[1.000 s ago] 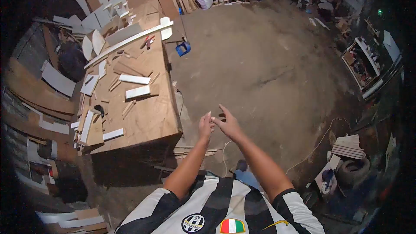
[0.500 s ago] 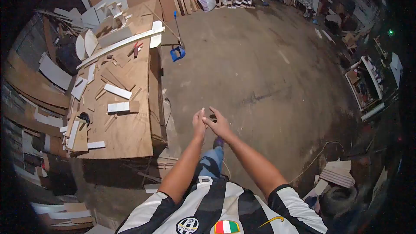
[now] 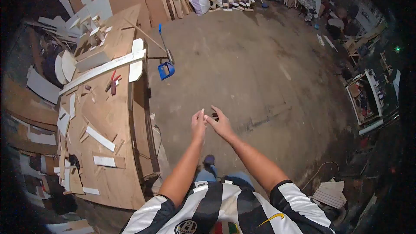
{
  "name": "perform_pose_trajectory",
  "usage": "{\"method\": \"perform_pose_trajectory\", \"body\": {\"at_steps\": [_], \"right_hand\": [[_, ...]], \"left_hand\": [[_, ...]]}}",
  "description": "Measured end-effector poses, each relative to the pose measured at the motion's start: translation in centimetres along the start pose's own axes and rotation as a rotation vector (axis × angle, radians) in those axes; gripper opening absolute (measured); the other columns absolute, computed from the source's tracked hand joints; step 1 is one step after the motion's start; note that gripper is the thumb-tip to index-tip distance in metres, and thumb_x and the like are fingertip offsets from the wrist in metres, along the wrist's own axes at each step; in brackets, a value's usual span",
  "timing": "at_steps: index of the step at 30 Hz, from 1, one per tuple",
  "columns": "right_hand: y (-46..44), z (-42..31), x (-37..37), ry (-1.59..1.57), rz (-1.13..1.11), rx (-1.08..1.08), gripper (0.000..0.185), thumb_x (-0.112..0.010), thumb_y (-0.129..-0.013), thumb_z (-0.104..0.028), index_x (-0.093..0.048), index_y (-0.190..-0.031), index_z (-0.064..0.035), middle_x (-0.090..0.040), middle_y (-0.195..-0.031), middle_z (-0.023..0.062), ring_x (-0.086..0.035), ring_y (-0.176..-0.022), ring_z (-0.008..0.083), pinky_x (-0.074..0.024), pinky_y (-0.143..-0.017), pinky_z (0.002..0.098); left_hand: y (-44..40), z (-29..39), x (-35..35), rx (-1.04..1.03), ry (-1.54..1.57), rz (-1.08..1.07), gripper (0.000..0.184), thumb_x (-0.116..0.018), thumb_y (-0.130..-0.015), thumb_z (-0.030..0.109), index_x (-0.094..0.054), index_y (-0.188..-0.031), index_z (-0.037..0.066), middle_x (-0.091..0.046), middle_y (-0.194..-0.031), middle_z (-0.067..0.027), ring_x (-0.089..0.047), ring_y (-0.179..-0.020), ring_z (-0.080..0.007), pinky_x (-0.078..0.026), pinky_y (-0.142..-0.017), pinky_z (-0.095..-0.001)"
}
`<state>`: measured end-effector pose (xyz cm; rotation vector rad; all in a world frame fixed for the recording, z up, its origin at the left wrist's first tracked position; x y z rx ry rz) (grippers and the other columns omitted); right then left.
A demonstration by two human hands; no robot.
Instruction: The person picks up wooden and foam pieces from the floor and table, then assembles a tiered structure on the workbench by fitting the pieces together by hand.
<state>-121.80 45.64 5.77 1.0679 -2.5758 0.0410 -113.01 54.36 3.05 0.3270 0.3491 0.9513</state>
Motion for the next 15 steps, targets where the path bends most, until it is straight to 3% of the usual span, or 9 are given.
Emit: {"method": "perform_pose_trajectory", "body": {"at_steps": [7,9,13,15], "right_hand": [[-15.6,-0.2,6.5,-0.070,0.085,-0.054,0.070,-0.070,-0.086,-0.043,-0.048,-0.141,-0.0049,-0.063,-0.118,0.0218,-0.061,-0.111,0.0307,-0.0475,-0.095,0.0392],[-20.9,0.5,8.9,-0.107,0.107,-0.068,0.071,-0.071,-0.086,-0.044,-0.048,-0.140,-0.0051,-0.063,-0.117,0.0213,-0.061,-0.109,0.0300,-0.0475,-0.094,0.0388],[-32.3,1.5,13.8,-0.050,0.146,0.011,0.071,-0.071,-0.085,-0.044,-0.049,-0.140,-0.0054,-0.063,-0.116,0.0211,-0.061,-0.107,0.0283,-0.0477,-0.093,0.0383],[-36.5,1.7,15.8,-0.050,0.142,-0.021,0.070,-0.071,-0.085,-0.044,-0.049,-0.140,-0.0058,-0.063,-0.116,0.0213,-0.061,-0.107,0.0279,-0.0476,-0.093,0.0381]], "left_hand": [[-13.9,4.5,-10.2,0.001,-0.031,-0.012,0.059,-0.060,-0.091,0.052,-0.051,-0.128,0.007,-0.057,-0.112,-0.0069,-0.057,-0.094,-0.0181,-0.044,-0.075,-0.0311],[-18.4,5.7,-14.0,-0.086,0.022,0.006,0.057,-0.060,-0.091,0.051,-0.052,-0.125,0.006,-0.058,-0.106,-0.0051,-0.056,-0.089,-0.0158,-0.043,-0.070,-0.0289],[-27.6,9.0,-21.0,-0.105,0.020,0.009,0.054,-0.060,-0.092,0.051,-0.054,-0.123,0.007,-0.058,-0.099,-0.0028,-0.054,-0.084,-0.0134,-0.042,-0.067,-0.0280],[-31.1,10.5,-23.9,0.001,0.026,-0.020,0.053,-0.060,-0.092,0.051,-0.054,-0.121,0.007,-0.056,-0.097,-0.0016,-0.051,-0.081,-0.0121,-0.041,-0.067,-0.0274]]}}
Point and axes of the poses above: each hand's wrist, its own y-axis away from the middle knuckle, its own x-axis out of the back of the hand, z = x × y, the point moved 3 cm from there along -y, towards the middle knuckle
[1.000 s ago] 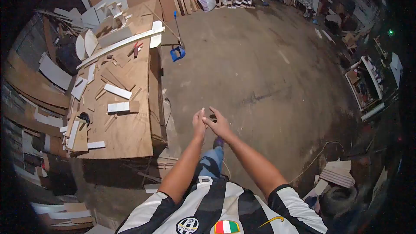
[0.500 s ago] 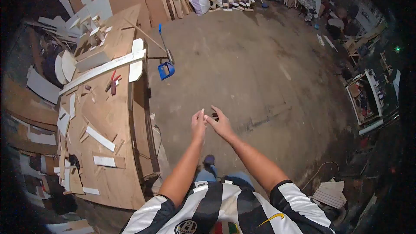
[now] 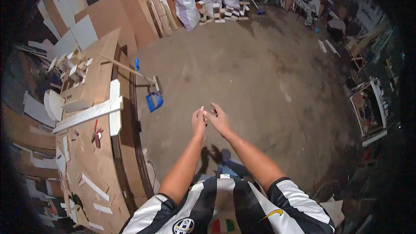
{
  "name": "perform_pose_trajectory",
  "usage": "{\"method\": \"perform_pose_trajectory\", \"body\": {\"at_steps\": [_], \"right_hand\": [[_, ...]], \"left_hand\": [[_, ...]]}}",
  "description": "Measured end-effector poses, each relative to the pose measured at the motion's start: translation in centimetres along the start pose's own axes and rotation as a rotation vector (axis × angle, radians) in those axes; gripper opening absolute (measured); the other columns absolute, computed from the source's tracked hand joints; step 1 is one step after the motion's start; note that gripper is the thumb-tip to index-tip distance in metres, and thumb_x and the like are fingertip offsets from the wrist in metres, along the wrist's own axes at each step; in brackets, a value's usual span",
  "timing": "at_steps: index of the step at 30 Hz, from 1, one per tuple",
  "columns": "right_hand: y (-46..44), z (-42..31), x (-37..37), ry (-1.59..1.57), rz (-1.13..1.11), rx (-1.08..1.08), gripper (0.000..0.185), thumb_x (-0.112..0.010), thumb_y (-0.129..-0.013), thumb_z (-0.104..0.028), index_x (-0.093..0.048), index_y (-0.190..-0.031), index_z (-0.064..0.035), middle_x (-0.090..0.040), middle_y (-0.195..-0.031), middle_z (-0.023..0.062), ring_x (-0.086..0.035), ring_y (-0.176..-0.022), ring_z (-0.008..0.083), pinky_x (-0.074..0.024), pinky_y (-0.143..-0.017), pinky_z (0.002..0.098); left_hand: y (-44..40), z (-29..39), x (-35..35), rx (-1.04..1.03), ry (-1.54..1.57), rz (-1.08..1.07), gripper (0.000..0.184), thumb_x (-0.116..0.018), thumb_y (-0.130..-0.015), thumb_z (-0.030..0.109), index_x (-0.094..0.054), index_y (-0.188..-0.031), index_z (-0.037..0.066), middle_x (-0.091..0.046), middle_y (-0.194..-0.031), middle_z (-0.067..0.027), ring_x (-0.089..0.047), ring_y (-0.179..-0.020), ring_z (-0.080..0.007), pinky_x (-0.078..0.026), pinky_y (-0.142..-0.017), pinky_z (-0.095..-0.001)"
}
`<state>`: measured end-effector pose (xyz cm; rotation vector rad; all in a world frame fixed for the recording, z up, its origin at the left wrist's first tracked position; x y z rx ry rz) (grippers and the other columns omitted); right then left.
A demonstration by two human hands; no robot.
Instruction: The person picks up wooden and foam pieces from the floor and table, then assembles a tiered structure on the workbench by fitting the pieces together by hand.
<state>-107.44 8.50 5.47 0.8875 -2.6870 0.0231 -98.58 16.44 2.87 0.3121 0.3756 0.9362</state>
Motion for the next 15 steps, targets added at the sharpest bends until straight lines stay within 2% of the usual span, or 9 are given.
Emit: {"method": "perform_pose_trajectory", "body": {"at_steps": [7,10,13,15], "right_hand": [[-15.5,-2.1,3.4,-0.019,-0.037,-0.030,0.073,-0.071,-0.084,-0.047,-0.049,-0.141,-0.0074,-0.063,-0.117,0.0209,-0.064,-0.102,0.0269,-0.0492,-0.090,0.0373],[-22.5,-2.3,3.8,0.011,-0.035,-0.056,0.073,-0.072,-0.083,-0.047,-0.049,-0.141,-0.0076,-0.063,-0.116,0.0200,-0.064,-0.102,0.0260,-0.0496,-0.089,0.0366],[-29.9,-2.3,3.3,-0.011,-0.039,-0.072,0.073,-0.072,-0.083,-0.047,-0.049,-0.141,-0.0082,-0.064,-0.115,0.0188,-0.064,-0.103,0.0254,-0.0496,-0.089,0.0361],[-35.1,-3.1,3.1,-0.036,-0.044,-0.070,0.073,-0.072,-0.083,-0.047,-0.049,-0.141,-0.0085,-0.065,-0.114,0.0182,-0.065,-0.103,0.0253,-0.0496,-0.090,0.0361]], "left_hand": [[-12.4,6.2,-8.4,-0.030,-0.007,0.035,0.055,-0.061,-0.090,0.051,-0.053,-0.124,0.008,-0.055,-0.098,-0.0009,-0.049,-0.083,-0.0114,-0.040,-0.069,-0.0276],[-18.6,8.4,-11.2,-0.062,-0.042,0.060,0.057,-0.061,-0.090,0.052,-0.053,-0.126,0.008,-0.055,-0.102,-0.0021,-0.050,-0.088,-0.0134,-0.040,-0.072,-0.0281],[-25.6,10.5,-13.5,-0.001,-0.027,0.032,0.059,-0.061,-0.090,0.052,-0.052,-0.127,0.008,-0.056,-0.107,-0.0041,-0.053,-0.093,-0.0167,-0.042,-0.077,-0.0286],[-30.4,12.4,-15.3,-0.039,-0.004,0.046,0.059,-0.062,-0.091,0.049,-0.052,-0.127,0.004,-0.058,-0.108,-0.0060,-0.054,-0.096,-0.0179,-0.044,-0.081,-0.0307]]}}
Point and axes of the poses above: each hand's wrist, its own y-axis away from the middle knuckle, its own x-axis out of the back of the hand, z = x × y, the point moved 3 cm from there along -y, towards the middle knuckle
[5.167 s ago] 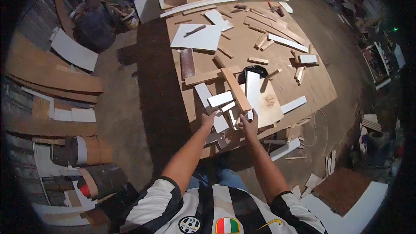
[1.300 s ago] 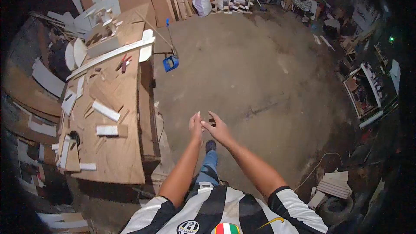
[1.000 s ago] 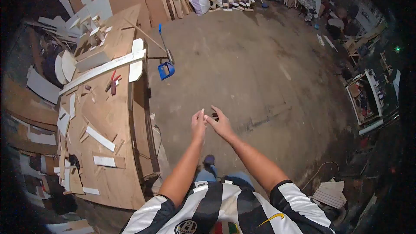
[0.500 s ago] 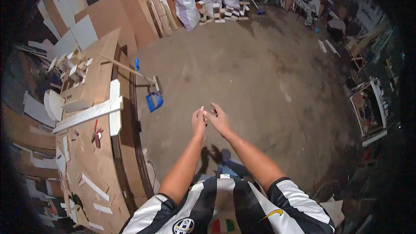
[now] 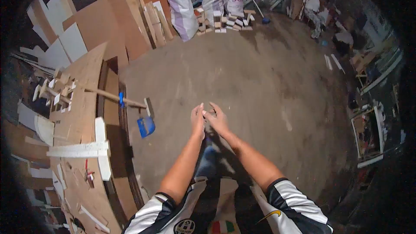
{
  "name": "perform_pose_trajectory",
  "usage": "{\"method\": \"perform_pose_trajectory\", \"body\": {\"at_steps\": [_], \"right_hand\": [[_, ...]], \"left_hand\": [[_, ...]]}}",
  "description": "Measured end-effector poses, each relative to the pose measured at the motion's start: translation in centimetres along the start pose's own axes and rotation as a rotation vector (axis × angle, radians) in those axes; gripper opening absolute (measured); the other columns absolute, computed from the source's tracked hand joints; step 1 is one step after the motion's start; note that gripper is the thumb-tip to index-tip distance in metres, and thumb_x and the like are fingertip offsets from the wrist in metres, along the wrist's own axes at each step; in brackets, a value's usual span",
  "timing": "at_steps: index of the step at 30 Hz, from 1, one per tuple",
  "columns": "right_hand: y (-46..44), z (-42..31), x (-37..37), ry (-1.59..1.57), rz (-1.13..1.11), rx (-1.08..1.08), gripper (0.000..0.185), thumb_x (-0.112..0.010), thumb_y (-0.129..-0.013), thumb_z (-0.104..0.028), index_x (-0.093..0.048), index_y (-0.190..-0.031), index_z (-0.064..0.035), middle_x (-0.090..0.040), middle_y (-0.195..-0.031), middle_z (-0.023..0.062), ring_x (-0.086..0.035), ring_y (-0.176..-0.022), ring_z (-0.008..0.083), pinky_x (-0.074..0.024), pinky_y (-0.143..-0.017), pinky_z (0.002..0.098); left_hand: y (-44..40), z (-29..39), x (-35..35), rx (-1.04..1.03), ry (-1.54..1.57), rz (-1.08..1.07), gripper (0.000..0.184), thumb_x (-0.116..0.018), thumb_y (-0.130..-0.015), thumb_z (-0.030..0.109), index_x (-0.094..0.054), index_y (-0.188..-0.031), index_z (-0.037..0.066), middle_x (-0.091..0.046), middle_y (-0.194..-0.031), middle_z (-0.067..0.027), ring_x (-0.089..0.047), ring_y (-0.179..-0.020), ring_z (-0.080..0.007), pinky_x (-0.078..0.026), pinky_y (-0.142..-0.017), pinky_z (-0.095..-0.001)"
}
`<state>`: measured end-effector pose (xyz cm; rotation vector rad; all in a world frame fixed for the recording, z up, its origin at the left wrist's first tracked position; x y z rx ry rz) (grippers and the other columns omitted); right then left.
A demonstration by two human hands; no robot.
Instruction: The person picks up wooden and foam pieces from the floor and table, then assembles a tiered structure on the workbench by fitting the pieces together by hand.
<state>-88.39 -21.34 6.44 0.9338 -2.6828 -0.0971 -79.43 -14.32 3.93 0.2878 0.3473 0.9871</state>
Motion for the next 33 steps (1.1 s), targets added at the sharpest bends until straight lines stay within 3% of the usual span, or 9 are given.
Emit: {"method": "perform_pose_trajectory", "body": {"at_steps": [9,12,15,18,21,24,27,29,33], "right_hand": [[-24.5,-1.8,0.3,-0.251,-0.035,0.066,0.069,-0.070,-0.090,-0.029,-0.040,-0.143,0.0020,-0.065,-0.098,0.0080,-0.060,-0.090,0.0150,-0.0487,-0.083,0.0276],[-30.0,-4.1,1.1,-0.249,-0.046,0.086,0.064,-0.069,-0.090,-0.026,-0.041,-0.141,0.0011,-0.065,-0.100,0.0089,-0.060,-0.092,0.0154,-0.0487,-0.083,0.0277],[-38.2,-2.3,0.9,-0.266,-0.001,-0.020,0.055,-0.068,-0.091,-0.023,-0.047,-0.137,-0.0021,-0.066,-0.099,0.0089,-0.061,-0.091,0.0160,-0.0502,-0.082,0.0293],[-44.6,-5.1,2.5,-0.200,-0.030,0.099,0.050,-0.067,-0.091,-0.025,-0.051,-0.134,-0.0050,-0.066,-0.099,0.0095,-0.062,-0.092,0.0168,-0.0514,-0.082,0.0314],[-55.5,-2.3,2.0,-0.213,-0.114,0.175,0.048,-0.067,-0.091,-0.028,-0.053,-0.131,-0.0057,-0.066,-0.105,0.0105,-0.062,-0.094,0.0173,-0.0519,-0.082,0.0329],[-58.4,-12.6,4.4,-0.153,-0.058,-0.087,0.046,-0.066,-0.091,-0.029,-0.056,-0.128,-0.0041,-0.065,-0.109,0.0120,-0.061,-0.097,0.0177,-0.0521,-0.081,0.0329],[-65.5,-12.7,4.4,-0.149,-0.075,-0.069,0.047,-0.066,-0.091,-0.030,-0.055,-0.128,-0.0039,-0.065,-0.110,0.0124,-0.061,-0.098,0.0180,-0.0519,-0.082,0.0331],[-70.0,-12.9,4.3,-0.142,-0.087,-0.044,0.048,-0.066,-0.091,-0.031,-0.055,-0.129,-0.0037,-0.065,-0.111,0.0128,-0.062,-0.099,0.0184,-0.0517,-0.083,0.0333],[-79.5,-12.7,3.3,-0.116,-0.094,-0.009,0.050,-0.066,-0.091,-0.032,-0.054,-0.130,-0.0034,-0.065,-0.113,0.0135,-0.062,-0.100,0.0191,-0.0513,-0.085,0.0336]], "left_hand": [[-19.0,9.5,-8.4,-0.361,0.026,-0.150,0.044,-0.059,-0.097,0.037,-0.052,-0.119,-0.001,-0.058,-0.105,-0.0104,-0.057,-0.092,-0.0182,-0.048,-0.082,-0.0314],[-30.9,4.7,-10.3,-1.014,-0.607,-0.043,0.037,-0.060,-0.097,0.033,-0.057,-0.114,0.000,-0.058,-0.105,-0.0095,-0.057,-0.093,-0.0185,-0.049,-0.082,-0.0323],[-37.7,5.3,-13.5,-0.898,0.002,-0.185,0.036,-0.061,-0.095,0.033,-0.060,-0.112,0.001,-0.059,-0.104,-0.0081,-0.058,-0.090,-0.0178,-0.049,-0.081,-0.0314],[-40.9,11.5,-17.5,-0.346,0.258,-0.395,0.032,-0.059,-0.096,0.031,-0.062,-0.106,0.001,-0.061,-0.094,-0.0052,-0.058,-0.085,-0.0150,-0.050,-0.076,-0.0297],[-47.3,15.5,-21.0,-0.237,0.101,-0.374,0.030,-0.055,-0.097,0.030,-0.064,-0.099,0.002,-0.061,-0.088,-0.0022,-0.057,-0.080,-0.0121,-0.048,-0.068,-0.0290],[-56.2,14.9,-22.9,-0.252,0.105,-0.309,0.031,-0.052,-0.097,0.031,-0.065,-0.093,0.003,-0.061,-0.088,-0.0016,-0.057,-0.080,-0.0106,-0.047,-0.064,-0.0299],[-61.2,17.5,-25.2,-0.067,0.309,-0.460,0.031,-0.052,-0.097,0.031,-0.064,-0.097,0.003,-0.062,-0.090,-0.0011,-0.057,-0.080,-0.0108,-0.046,-0.063,-0.0299],[-60.1,25.5,-27.9,-0.115,-0.039,-0.190,0.030,-0.053,-0.098,0.031,-0.063,-0.106,0.004,-0.063,-0.092,-0.0024,-0.059,-0.083,-0.0128,-0.048,-0.065,-0.0306],[-69.9,25.7,-30.5,-0.089,-0.020,-0.163,0.032,-0.054,-0.097,0.031,-0.061,-0.111,0.004,-0.064,-0.094,-0.0047,-0.060,-0.086,-0.0153,-0.048,-0.068,-0.0322]]}}
Point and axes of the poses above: each hand's wrist, its own y-axis away from the middle knuckle, its own x-axis out of the back of the hand, z = x × y, the point moved 3 cm from there along -y, towards the middle knuckle
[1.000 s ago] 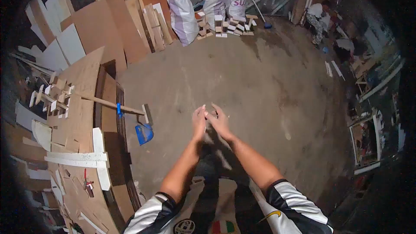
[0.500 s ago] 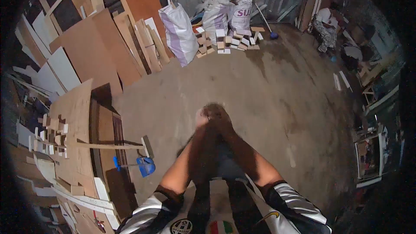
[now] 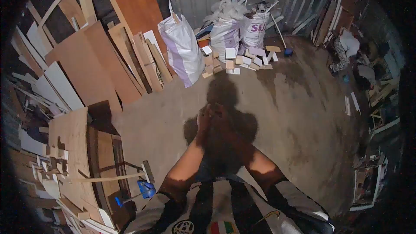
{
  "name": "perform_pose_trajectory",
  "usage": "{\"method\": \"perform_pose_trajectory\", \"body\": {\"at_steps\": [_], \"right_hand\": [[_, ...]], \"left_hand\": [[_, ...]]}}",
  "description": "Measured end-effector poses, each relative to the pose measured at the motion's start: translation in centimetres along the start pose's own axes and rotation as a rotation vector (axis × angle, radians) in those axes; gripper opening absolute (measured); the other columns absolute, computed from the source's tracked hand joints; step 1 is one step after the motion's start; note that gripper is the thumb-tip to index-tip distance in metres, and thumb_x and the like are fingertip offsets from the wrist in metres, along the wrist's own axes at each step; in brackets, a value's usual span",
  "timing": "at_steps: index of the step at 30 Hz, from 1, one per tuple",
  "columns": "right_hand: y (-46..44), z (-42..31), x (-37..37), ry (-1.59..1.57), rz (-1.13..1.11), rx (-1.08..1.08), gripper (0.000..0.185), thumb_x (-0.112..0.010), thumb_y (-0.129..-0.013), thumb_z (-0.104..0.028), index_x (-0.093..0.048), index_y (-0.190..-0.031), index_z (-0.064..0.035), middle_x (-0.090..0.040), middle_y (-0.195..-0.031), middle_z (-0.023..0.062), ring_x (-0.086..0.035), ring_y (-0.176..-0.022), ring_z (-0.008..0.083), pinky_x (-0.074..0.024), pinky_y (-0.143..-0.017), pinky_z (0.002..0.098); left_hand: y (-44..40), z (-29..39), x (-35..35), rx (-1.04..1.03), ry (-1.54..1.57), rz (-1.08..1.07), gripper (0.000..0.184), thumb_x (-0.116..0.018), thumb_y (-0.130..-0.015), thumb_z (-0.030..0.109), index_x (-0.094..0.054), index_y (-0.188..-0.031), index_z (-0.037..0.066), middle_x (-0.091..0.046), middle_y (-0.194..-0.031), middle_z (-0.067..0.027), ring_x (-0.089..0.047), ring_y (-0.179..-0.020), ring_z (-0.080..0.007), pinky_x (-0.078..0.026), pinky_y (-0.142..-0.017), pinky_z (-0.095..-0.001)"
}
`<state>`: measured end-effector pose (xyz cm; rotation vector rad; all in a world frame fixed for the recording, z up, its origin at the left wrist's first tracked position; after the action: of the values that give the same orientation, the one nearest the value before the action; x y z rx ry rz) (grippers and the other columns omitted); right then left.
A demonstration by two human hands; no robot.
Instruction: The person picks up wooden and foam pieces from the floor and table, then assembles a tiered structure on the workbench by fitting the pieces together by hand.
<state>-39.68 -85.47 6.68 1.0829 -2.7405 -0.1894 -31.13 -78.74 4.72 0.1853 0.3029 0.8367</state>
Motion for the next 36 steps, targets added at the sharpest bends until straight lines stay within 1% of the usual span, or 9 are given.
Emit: {"method": "perform_pose_trajectory", "body": {"at_steps": [6,12,15,21,24,26,30,33,36], "right_hand": [[-14.8,1.8,-1.0,0.057,0.034,0.052,0.053,-0.066,-0.091,-0.034,-0.053,-0.132,-0.0029,-0.064,-0.116,0.0147,-0.062,-0.102,0.0201,-0.0507,-0.087,0.0342],[-28.5,3.7,-0.7,0.162,0.059,0.105,0.056,-0.066,-0.091,-0.037,-0.052,-0.134,-0.0024,-0.063,-0.119,0.0158,-0.062,-0.104,0.0212,-0.0501,-0.090,0.0348],[-33.5,2.5,-0.2,0.278,0.126,0.105,0.060,-0.066,-0.091,-0.039,-0.051,-0.136,-0.0012,-0.062,-0.123,0.0169,-0.062,-0.107,0.0231,-0.0487,-0.093,0.0355],[-47.3,5.4,0.6,0.220,0.097,0.071,0.063,-0.066,-0.091,-0.040,-0.049,-0.138,-0.0014,-0.058,-0.128,0.0205,-0.059,-0.115,0.0286,-0.0458,-0.099,0.0377],[-55.2,7.7,1.0,0.141,0.034,-0.067,0.066,-0.066,-0.091,-0.041,-0.046,-0.140,-0.0016,-0.056,-0.131,0.0226,-0.057,-0.117,0.0303,-0.0431,-0.102,0.0385],[-59.5,5.3,1.2,0.197,-0.015,-0.191,0.068,-0.067,-0.090,-0.041,-0.045,-0.140,-0.0005,-0.055,-0.132,0.0228,-0.057,-0.118,0.0312,-0.0425,-0.103,0.0392],[-67.5,11.0,1.1,0.274,0.023,-0.125,0.071,-0.068,-0.089,-0.041,-0.045,-0.140,0.0024,-0.055,-0.133,0.0233,-0.056,-0.120,0.0340,-0.0423,-0.103,0.0415],[-72.6,13.1,1.4,0.300,-0.010,-0.050,0.069,-0.069,-0.088,-0.040,-0.046,-0.138,0.0026,-0.057,-0.130,0.0239,-0.056,-0.119,0.0356,-0.0437,-0.101,0.0434],[-77.0,17.1,1.4,0.313,-0.024,0.034,0.068,-0.071,-0.086,-0.038,-0.048,-0.135,0.0043,-0.058,-0.127,0.0253,-0.057,-0.119,0.0368,-0.0447,-0.099,0.0436]], "left_hand": [[-16.2,-2.1,1.0,-0.029,-0.037,-0.035,0.037,-0.057,-0.096,0.032,-0.059,-0.119,0.003,-0.065,-0.099,-0.0094,-0.062,-0.091,-0.0204,-0.050,-0.074,-0.0353],[-30.1,-2.8,1.4,-0.963,-0.901,0.195,0.047,-0.059,-0.095,0.035,-0.056,-0.127,0.000,-0.066,-0.106,-0.0157,-0.064,-0.097,-0.0275,-0.051,-0.084,-0.0388],[-34.0,1.8,-0.4,0.131,-0.023,-0.044,0.055,-0.059,-0.095,0.040,-0.055,-0.129,-0.002,-0.062,-0.115,-0.0218,-0.061,-0.104,-0.0346,-0.047,-0.095,-0.0409],[-46.6,-1.7,-1.6,0.122,-0.463,0.397,0.053,-0.059,-0.093,0.044,-0.059,-0.119,-0.002,-0.065,-0.107,-0.0191,-0.060,-0.106,-0.0307,-0.046,-0.096,-0.0414],[-52.3,-0.9,-3.4,-0.629,-1.400,-0.018,0.046,-0.059,-0.095,0.040,-0.059,-0.116,0.000,-0.066,-0.103,-0.0159,-0.063,-0.101,-0.0254,-0.051,-0.088,-0.0392],[-57.0,-3.2,-2.8,0.293,0.149,0.090,0.041,-0.059,-0.097,0.034,-0.057,-0.118,0.000,-0.065,-0.103,-0.0138,-0.064,-0.095,-0.0204,-0.054,-0.080,-0.0349],[-64.6,-6.2,-4.1,0.226,0.280,0.149,0.041,-0.059,-0.098,0.031,-0.053,-0.122,-0.002,-0.064,-0.102,-0.0120,-0.064,-0.089,-0.0169,-0.055,-0.073,-0.0305],[-70.4,-12.8,-2.7,-0.073,-0.139,0.096,0.052,-0.063,-0.095,0.038,-0.049,-0.133,0.004,-0.063,-0.112,-0.0082,-0.062,-0.094,-0.0191,-0.053,-0.077,-0.0330],[-73.8,-12.0,-3.8,0.426,0.131,0.376,0.054,-0.063,-0.095,0.038,-0.048,-0.134,0.003,-0.064,-0.101,-0.0073,-0.061,-0.085,-0.0165,-0.049,-0.067,-0.0304]]}}
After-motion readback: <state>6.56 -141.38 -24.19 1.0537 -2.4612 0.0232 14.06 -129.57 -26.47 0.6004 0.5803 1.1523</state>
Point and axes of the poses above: each hand's wrist, its own y-axis away from the middle knuckle, its own x-axis out of the back of the hand, z = x × y, the point moved 3 cm from there along -y, towards the middle knuckle
